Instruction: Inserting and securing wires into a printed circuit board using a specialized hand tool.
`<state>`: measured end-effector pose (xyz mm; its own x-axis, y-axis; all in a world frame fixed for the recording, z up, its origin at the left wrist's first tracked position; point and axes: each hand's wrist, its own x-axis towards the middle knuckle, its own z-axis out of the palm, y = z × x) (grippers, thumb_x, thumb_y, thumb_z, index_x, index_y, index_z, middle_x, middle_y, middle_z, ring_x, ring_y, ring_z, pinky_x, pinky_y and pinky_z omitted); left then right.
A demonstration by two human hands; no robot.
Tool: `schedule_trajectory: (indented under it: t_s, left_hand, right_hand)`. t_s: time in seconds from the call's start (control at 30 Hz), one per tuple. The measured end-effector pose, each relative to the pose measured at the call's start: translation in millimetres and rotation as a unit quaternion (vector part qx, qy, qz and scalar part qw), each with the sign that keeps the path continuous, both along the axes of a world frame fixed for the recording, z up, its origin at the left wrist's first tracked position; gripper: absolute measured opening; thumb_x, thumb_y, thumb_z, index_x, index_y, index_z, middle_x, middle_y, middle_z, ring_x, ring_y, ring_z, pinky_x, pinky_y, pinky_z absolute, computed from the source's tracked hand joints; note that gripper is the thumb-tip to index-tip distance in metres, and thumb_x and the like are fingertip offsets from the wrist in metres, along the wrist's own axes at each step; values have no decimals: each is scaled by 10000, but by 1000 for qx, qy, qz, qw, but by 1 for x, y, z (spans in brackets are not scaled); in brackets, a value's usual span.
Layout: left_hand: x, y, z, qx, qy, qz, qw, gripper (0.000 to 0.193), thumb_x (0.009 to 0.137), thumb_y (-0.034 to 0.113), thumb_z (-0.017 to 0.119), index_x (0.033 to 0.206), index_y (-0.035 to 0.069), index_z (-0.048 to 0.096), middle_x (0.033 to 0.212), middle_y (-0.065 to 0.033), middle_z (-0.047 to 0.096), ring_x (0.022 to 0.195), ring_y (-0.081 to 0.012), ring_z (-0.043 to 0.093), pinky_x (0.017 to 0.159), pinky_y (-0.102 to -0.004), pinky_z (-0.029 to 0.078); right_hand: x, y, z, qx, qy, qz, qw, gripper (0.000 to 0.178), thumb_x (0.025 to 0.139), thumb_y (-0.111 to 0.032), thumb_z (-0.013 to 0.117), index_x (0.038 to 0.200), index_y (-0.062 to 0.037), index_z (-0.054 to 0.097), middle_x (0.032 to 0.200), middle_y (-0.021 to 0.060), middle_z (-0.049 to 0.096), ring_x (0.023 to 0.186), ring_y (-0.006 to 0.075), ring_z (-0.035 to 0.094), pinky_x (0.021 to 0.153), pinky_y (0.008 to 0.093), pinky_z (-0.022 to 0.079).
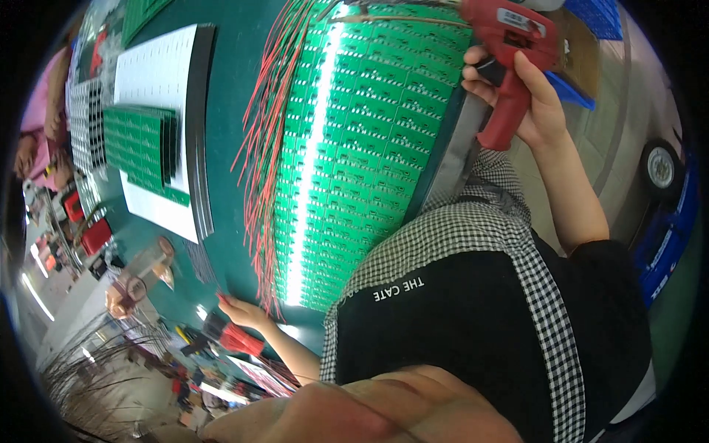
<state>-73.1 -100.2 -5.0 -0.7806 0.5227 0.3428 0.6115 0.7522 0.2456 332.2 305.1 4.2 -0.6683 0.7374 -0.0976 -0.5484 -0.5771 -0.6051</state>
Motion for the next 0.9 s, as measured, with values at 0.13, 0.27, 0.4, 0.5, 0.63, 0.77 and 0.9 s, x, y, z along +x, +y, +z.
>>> schedule_trajectory:
  t_s: [0.13, 0.27, 0.4, 0.5, 0.63, 0.77, 0.9]
  left_hand:
    - [3, 23, -5, 12, 3, -21, 1000, 175, 880, 107, 414, 941, -38, 490, 790, -189, 530, 677, -306, 514, 620, -337, 432]
    - [7, 11, 8, 8, 7, -12, 1000, 170, 880, 111, 419, 943, -31, 490, 785, -173, 533, 669, -278, 520, 613, -326, 430]
    - [7, 7, 9, 1, -39, 22, 999, 194, 881, 124, 418, 948, -50, 474, 796, -181, 534, 681, -277, 520, 628, -336, 428]
    - [5, 13, 3, 5, -29, 29, 999, 176, 881, 120, 422, 901, -48, 468, 753, -167, 524, 634, -248, 492, 599, -326, 422]
    - [4, 17, 3, 8, -41, 16, 999, 175, 884, 117, 419, 891, -50, 470, 740, -171, 514, 636, -247, 490, 595, -325, 418]
    - [2, 16, 1, 22, -9, -11, 1000, 161, 877, 115, 428, 835, -34, 473, 690, -162, 505, 588, -272, 478, 547, -337, 400]
    - [0, 10, -4, 25, -10, 2, 1000, 159, 876, 110, 429, 827, -36, 469, 686, -171, 498, 584, -283, 473, 538, -347, 391]
  right_hand:
    - [13, -5, 14, 13, -5, -17, 1000, 461, 909, -296, 359, 1217, 44, 310, 1130, 155, 464, 1031, 240, 489, 942, 374, 367]
    - [3, -11, 7, 2, 25, -1, 1000, 477, 901, -291, 384, 1206, 66, 296, 1115, 157, 449, 1031, 241, 466, 939, 367, 371]
    - [4, -8, 10, -6, 23, -3, 1000, 465, 901, -284, 387, 1197, 64, 301, 1102, 156, 447, 1015, 243, 464, 937, 367, 374]
    - [0, -2, 2, 10, 19, 3, 1000, 459, 902, -285, 385, 1197, 57, 305, 1103, 156, 445, 1016, 243, 463, 936, 368, 376]
    - [1, -1, -1, 3, 19, -2, 1000, 446, 905, -280, 378, 1197, 51, 317, 1106, 163, 458, 1020, 248, 477, 936, 374, 377]
    - [-3, 0, -5, 12, 27, -7, 1000, 436, 909, -269, 369, 1202, 50, 317, 1110, 168, 464, 1022, 247, 482, 938, 376, 377]
    - [-6, -1, -10, 12, 33, -1, 999, 424, 914, -253, 359, 1210, 47, 311, 1103, 176, 483, 1014, 250, 500, 940, 381, 378]
